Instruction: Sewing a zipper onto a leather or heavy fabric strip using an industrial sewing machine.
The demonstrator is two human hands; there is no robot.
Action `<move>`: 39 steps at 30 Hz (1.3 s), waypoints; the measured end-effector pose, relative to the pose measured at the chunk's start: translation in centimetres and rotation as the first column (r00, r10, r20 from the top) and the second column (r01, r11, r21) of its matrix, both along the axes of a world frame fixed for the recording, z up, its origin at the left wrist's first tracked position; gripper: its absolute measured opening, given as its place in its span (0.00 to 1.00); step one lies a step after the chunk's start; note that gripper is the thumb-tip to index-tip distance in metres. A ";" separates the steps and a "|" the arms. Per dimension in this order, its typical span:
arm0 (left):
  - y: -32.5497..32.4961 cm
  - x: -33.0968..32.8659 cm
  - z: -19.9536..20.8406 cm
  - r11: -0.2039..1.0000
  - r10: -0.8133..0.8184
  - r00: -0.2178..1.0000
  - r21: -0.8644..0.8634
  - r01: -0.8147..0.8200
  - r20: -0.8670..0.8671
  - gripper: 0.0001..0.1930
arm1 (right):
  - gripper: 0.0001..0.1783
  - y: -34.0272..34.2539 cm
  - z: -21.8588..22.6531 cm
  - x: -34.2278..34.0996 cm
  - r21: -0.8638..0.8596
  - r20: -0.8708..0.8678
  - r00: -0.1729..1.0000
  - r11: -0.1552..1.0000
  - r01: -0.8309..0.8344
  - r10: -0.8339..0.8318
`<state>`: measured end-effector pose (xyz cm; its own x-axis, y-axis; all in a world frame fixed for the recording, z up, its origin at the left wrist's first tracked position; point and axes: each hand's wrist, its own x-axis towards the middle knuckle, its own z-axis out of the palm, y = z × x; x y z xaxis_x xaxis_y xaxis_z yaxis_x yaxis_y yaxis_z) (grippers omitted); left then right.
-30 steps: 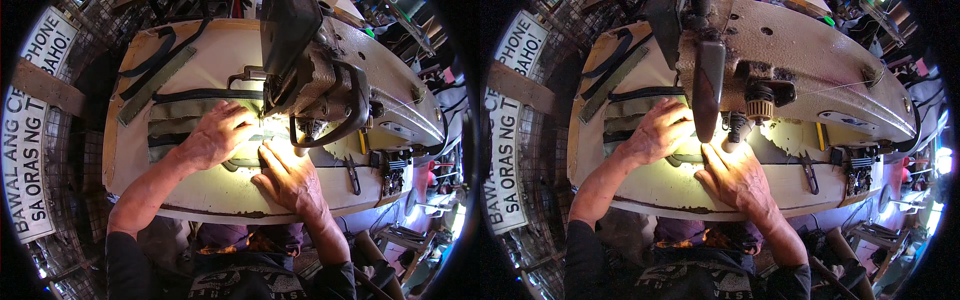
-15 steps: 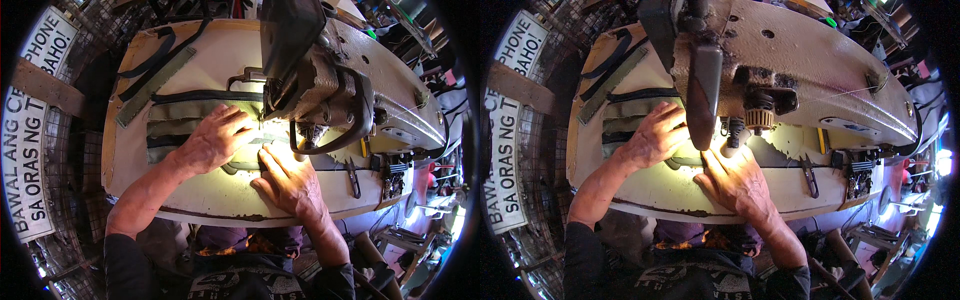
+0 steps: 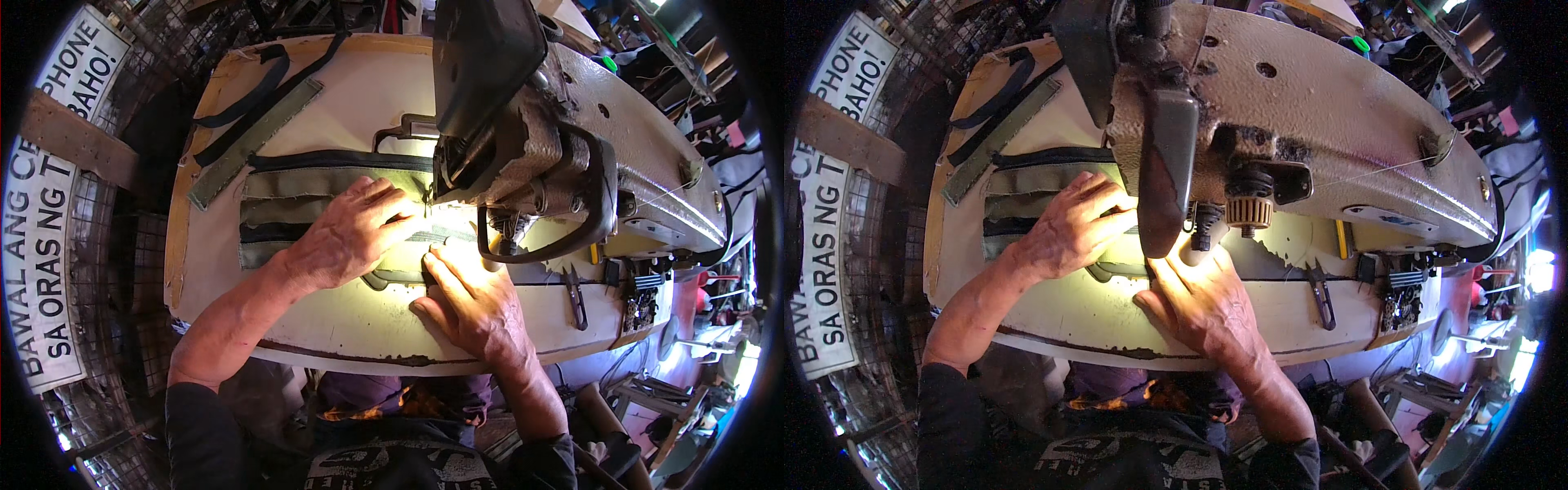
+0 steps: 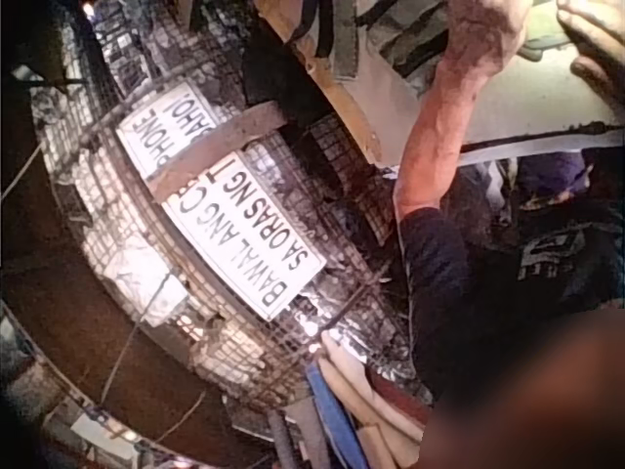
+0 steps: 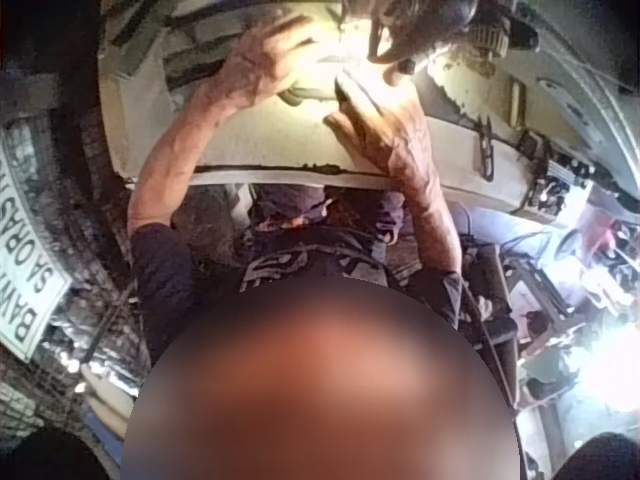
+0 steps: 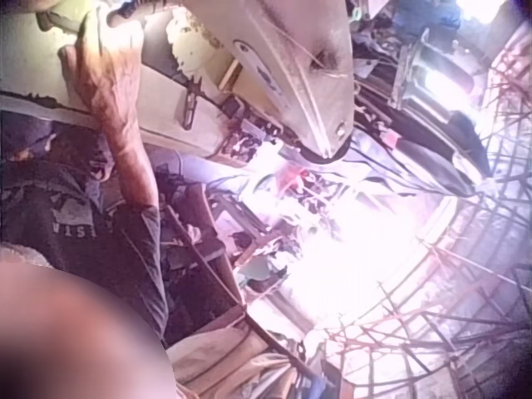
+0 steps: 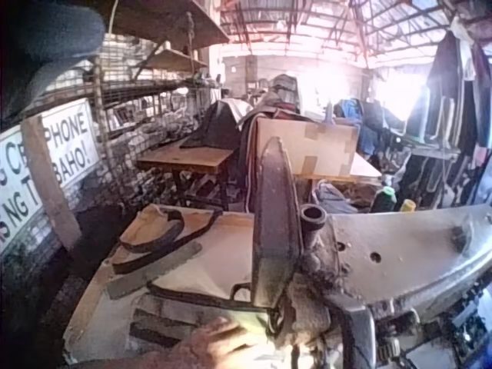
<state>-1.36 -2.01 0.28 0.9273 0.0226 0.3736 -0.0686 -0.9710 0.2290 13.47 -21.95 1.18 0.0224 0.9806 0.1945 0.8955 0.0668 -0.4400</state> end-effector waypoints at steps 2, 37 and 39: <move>0.0 0.0 0.0 1.000 0.007 1.000 -0.007 -0.007 0.009 0.14 | 0.32 0.0 0.0 0.0 -0.013 -0.015 1.000 1.000 -0.005 0.005; 0.1 0.0 0.0 0.999 -0.038 0.999 -0.031 0.038 -0.002 0.17 | 0.32 -0.1 -0.4 0.0 0.012 -0.015 1.000 1.000 -0.003 0.003; 0.1 0.0 0.0 0.998 -0.041 0.999 -0.039 0.041 -0.001 0.17 | 0.32 -0.1 -0.3 0.0 0.006 -0.014 1.000 1.000 -0.006 0.006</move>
<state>-1.37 -1.90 0.26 0.9285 -0.0009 0.3713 -0.1078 -0.9576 0.2671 13.47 -22.02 0.89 0.0192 0.9797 0.1996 0.8890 0.0746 -0.4517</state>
